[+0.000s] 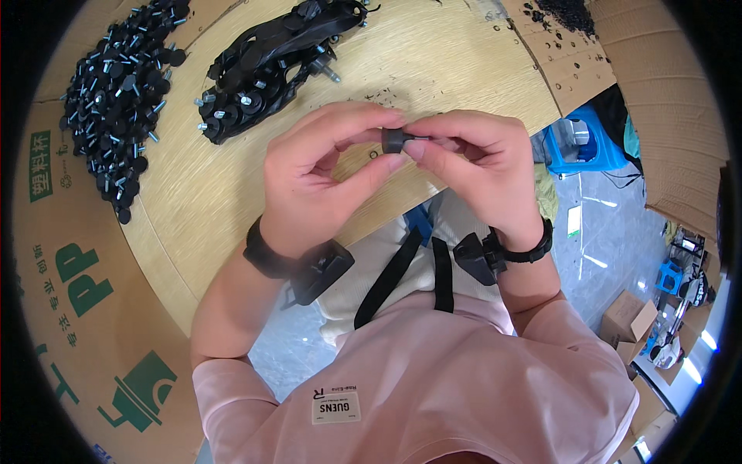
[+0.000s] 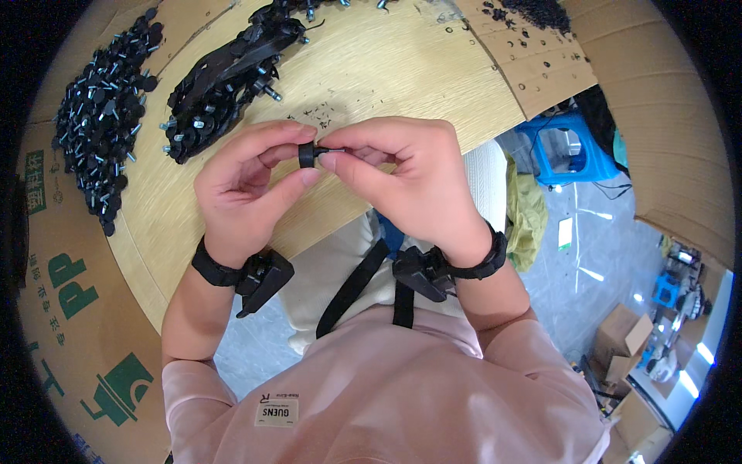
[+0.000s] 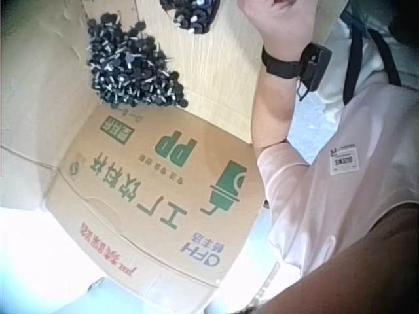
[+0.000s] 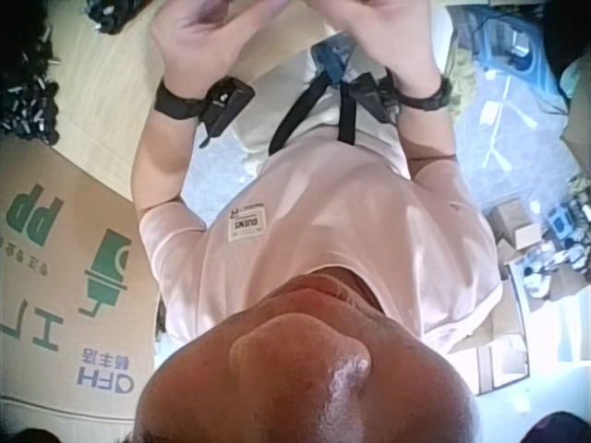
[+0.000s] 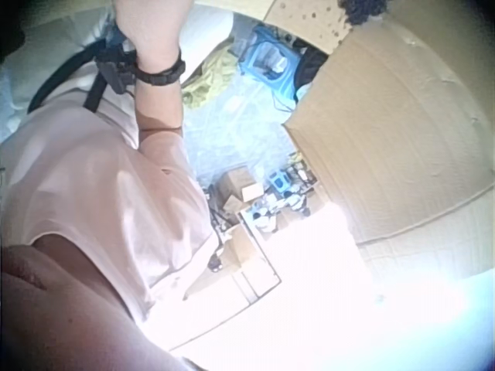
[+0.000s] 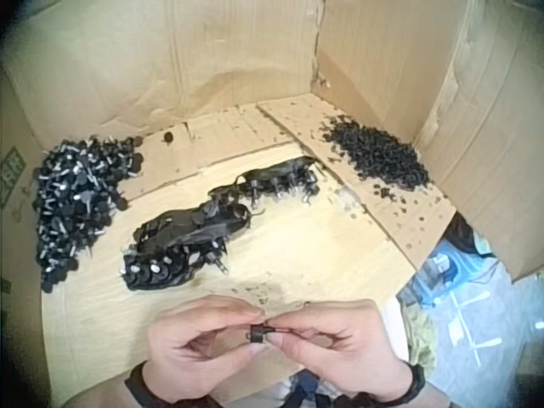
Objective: Assembling small black components by inserting pins and attaching them to a larger base part.
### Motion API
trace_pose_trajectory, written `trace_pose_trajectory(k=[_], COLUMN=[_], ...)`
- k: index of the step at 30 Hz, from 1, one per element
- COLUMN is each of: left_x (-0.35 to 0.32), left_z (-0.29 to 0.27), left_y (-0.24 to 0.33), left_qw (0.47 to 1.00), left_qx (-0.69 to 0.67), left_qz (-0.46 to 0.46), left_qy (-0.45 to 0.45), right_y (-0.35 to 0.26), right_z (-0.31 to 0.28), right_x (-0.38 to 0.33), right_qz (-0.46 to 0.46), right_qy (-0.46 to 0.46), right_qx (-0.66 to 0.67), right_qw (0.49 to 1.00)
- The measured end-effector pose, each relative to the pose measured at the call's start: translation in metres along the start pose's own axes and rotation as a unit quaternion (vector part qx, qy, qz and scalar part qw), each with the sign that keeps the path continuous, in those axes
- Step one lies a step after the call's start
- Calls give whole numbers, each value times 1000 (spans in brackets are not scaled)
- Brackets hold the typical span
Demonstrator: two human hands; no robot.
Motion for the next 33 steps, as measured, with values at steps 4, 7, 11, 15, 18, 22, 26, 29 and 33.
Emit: trace_pose_trajectory(k=[4,7,11,15,18,22,26,29,33], left_x=[-1,3,8,1,-2,-7,-9,-11,-4], left_z=[1,6,13,14,7,-4,-7,-17,-16], left_y=[1,8,16,25,23,7,3,-4,-7], left_qw=[998,986,980,974,987,998,997,990,989], left_qx=[50,135,162,143,98,15,-18,-78,-87], left_qz=[-12,30,49,130,106,36,3,-37,-33], left_qy=[-45,-89,-103,-117,-70,51,70,114,113], right_y=[1,9,19,24,24,17,-7,-28,-47], right_z=[-2,-1,2,15,26,16,-21,-131,-263], right_x=[-2,-1,0,-2,-3,-9,-10,-27,-84], right_qz=[14,47,104,148,84,31,-34,-107,-226], right_qy=[-7,-27,-57,-157,-154,30,163,323,426], right_qx=[-14,31,170,327,467,242,-39,-107,10], right_qw=[1000,998,978,920,867,969,985,934,876])
Point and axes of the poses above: each hand's wrist, its own x-axis towards the middle knuckle, its own z-axis out of the palm, y = z × x, the point moved 8 cm from there along x, towards the middle knuckle, and after that the axes turned 15 degrees about -y, right-handed, at the moved point
